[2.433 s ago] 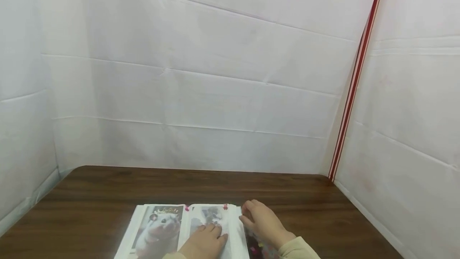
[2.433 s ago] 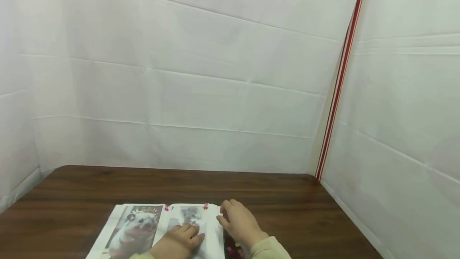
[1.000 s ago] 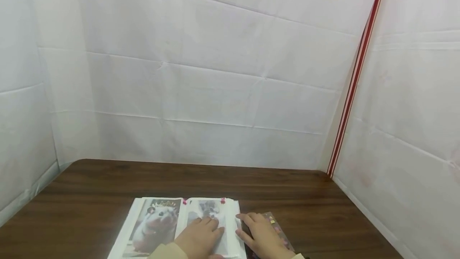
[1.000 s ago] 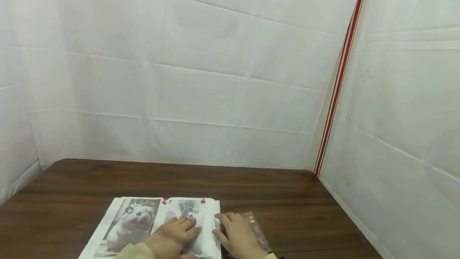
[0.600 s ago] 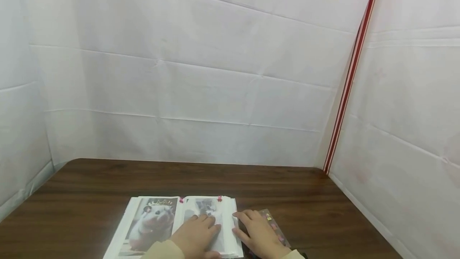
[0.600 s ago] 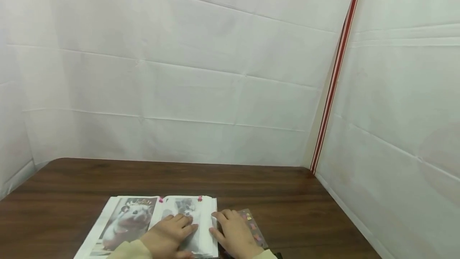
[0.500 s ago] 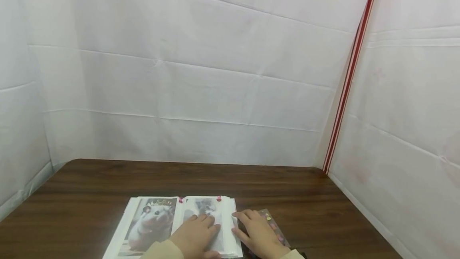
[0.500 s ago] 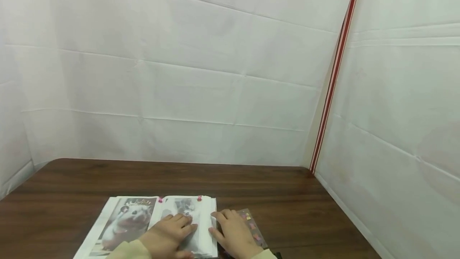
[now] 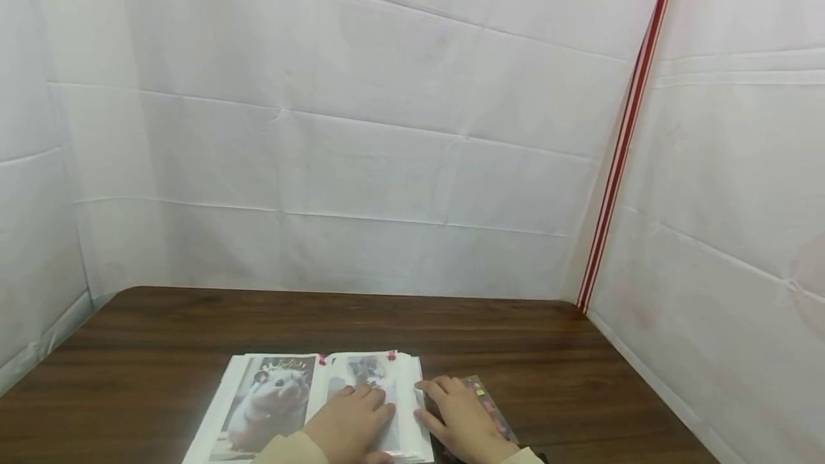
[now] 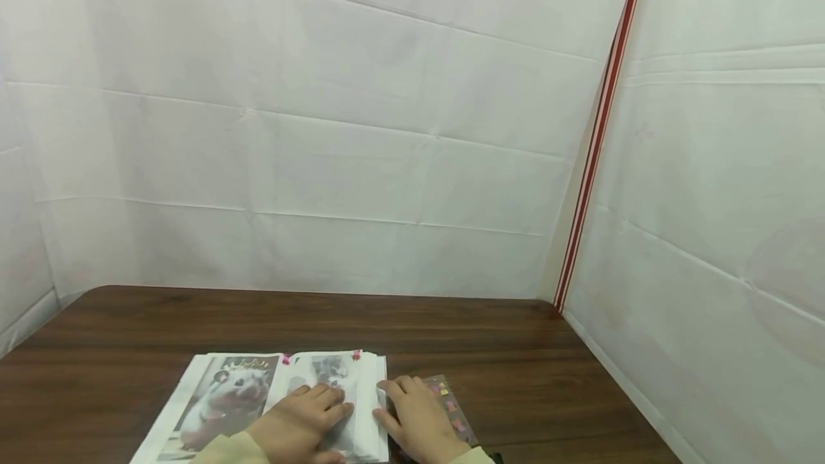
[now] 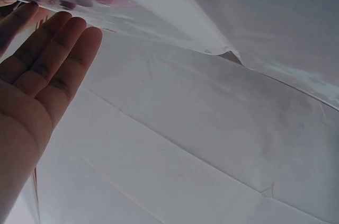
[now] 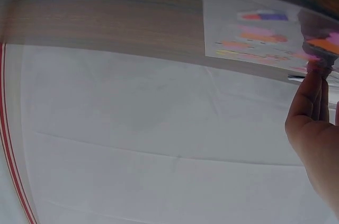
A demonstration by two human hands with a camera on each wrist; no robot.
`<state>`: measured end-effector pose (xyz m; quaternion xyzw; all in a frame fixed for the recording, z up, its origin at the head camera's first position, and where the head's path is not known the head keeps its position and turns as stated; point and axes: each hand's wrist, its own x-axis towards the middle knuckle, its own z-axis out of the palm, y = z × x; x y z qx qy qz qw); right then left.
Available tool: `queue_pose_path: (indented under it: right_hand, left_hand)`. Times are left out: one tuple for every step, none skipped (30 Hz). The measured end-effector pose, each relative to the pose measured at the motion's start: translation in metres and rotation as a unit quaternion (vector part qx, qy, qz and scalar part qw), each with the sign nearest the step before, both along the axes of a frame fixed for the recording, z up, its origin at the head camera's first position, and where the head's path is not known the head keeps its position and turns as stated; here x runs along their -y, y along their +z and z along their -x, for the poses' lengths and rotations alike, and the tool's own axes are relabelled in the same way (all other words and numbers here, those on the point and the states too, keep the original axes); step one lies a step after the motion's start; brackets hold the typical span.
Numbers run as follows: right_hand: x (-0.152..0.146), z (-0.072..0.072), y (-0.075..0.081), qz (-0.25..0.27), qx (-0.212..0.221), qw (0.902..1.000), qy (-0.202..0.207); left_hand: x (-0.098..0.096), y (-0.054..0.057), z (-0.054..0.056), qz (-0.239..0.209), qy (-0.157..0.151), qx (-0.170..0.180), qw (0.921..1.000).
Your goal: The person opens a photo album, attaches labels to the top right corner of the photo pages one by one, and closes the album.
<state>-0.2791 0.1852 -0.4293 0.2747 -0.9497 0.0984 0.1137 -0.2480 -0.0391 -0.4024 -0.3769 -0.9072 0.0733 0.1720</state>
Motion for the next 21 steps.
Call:
queue_pose_path:
  right_hand:
    - [0.0000,-0.0001,-0.0002,0.001,0.000,1.0000,0.001]
    - [0.0000,-0.0003,-0.0002,0.001,0.000,1.0000,0.002]
    - [0.0000,-0.0004,-0.0001,0.001,-0.001,1.0000,0.003]
    - [0.0000,-0.0007,0.0002,0.000,-0.002,1.0000,0.004]
    - [0.0000,-0.0009,0.0006,-0.001,-0.003,1.0000,0.006]
    - [0.0002,-0.0013,0.0012,-0.001,-0.003,1.0000,0.007]
    - [0.0005,-0.0016,0.0017,-0.002,-0.003,1.0000,0.008]
    - [0.0008,-0.0019,0.0023,-0.002,-0.002,1.0000,0.009]
    - [0.0011,-0.0022,0.0027,-0.002,0.000,1.0000,0.009]
    - [0.0014,-0.0023,0.0030,-0.002,0.001,1.0000,0.009]
    - [0.0016,-0.0023,0.0031,-0.002,0.002,1.0000,0.008]
    - [0.0018,-0.0024,0.0032,-0.002,0.003,1.0000,0.008]
    - [0.0018,-0.0024,0.0030,-0.003,0.004,1.0000,0.008]
    - [0.0019,-0.0024,0.0027,-0.003,0.005,0.9999,0.008]
    - [0.0019,-0.0024,0.0025,-0.003,0.006,0.9999,0.008]
    - [0.0017,-0.0024,0.0022,-0.001,0.007,0.9999,0.008]
    - [0.0016,-0.0025,0.0020,0.002,0.008,0.9999,0.008]
    - [0.0015,-0.0024,0.0017,0.004,0.008,0.9999,0.007]
    - [0.0014,-0.0024,0.0015,0.007,0.009,0.9999,0.006]
    - [0.0014,-0.0024,0.0015,0.010,0.009,0.9999,0.006]
    - [0.0014,-0.0024,0.0014,0.014,0.008,0.9999,0.006]
  left_hand:
    - [-0.0001,-0.0002,-0.0003,0.001,-0.007,-0.008,0.9999]
    - [-0.0002,-0.0004,-0.0005,0.002,-0.013,-0.011,0.9999]
    - [-0.0006,-0.0004,-0.0008,0.002,-0.019,-0.011,0.9997]
    - [-0.0012,-0.0005,-0.0013,0.003,-0.024,-0.011,0.9996]
    - [-0.0018,-0.0004,-0.0016,0.004,-0.029,-0.010,0.9995]
    - [-0.0024,-0.0002,-0.0022,0.006,-0.032,-0.008,0.9994]
    - [-0.0028,-0.0002,-0.0025,0.008,-0.034,-0.003,0.9994]
    - [-0.0032,0.0001,-0.0032,0.007,-0.035,0.001,0.9994]
    - [-0.0036,0.0003,-0.0036,0.008,-0.036,0.000,0.9993]
    - [-0.0038,0.0004,-0.0039,0.009,-0.036,-0.003,0.9993]
    - [-0.0039,0.0005,-0.0039,0.008,-0.037,-0.005,0.9993]
    - [-0.0039,0.0006,-0.0038,0.007,-0.038,-0.007,0.9992]
    - [-0.0040,0.0008,-0.0038,0.005,-0.039,-0.010,0.9992]
    - [-0.0040,0.0012,-0.0040,0.002,-0.041,-0.014,0.9991]
    - [-0.0041,0.0013,-0.0038,0.000,-0.043,-0.019,0.9989]
    - [-0.0043,0.0017,-0.0035,-0.003,-0.044,-0.022,0.9988]
    - [-0.0044,0.0024,-0.0036,-0.006,-0.045,-0.024,0.9987]
    - [-0.0047,0.0031,-0.0038,-0.008,-0.046,-0.026,0.9986]
    - [-0.0050,0.0039,-0.0041,-0.011,-0.046,-0.028,0.9985]
    - [-0.0053,0.0049,-0.0044,-0.012,-0.044,-0.028,0.9986]
    - [-0.0054,0.0059,-0.0043,-0.014,-0.042,-0.025,0.9987]
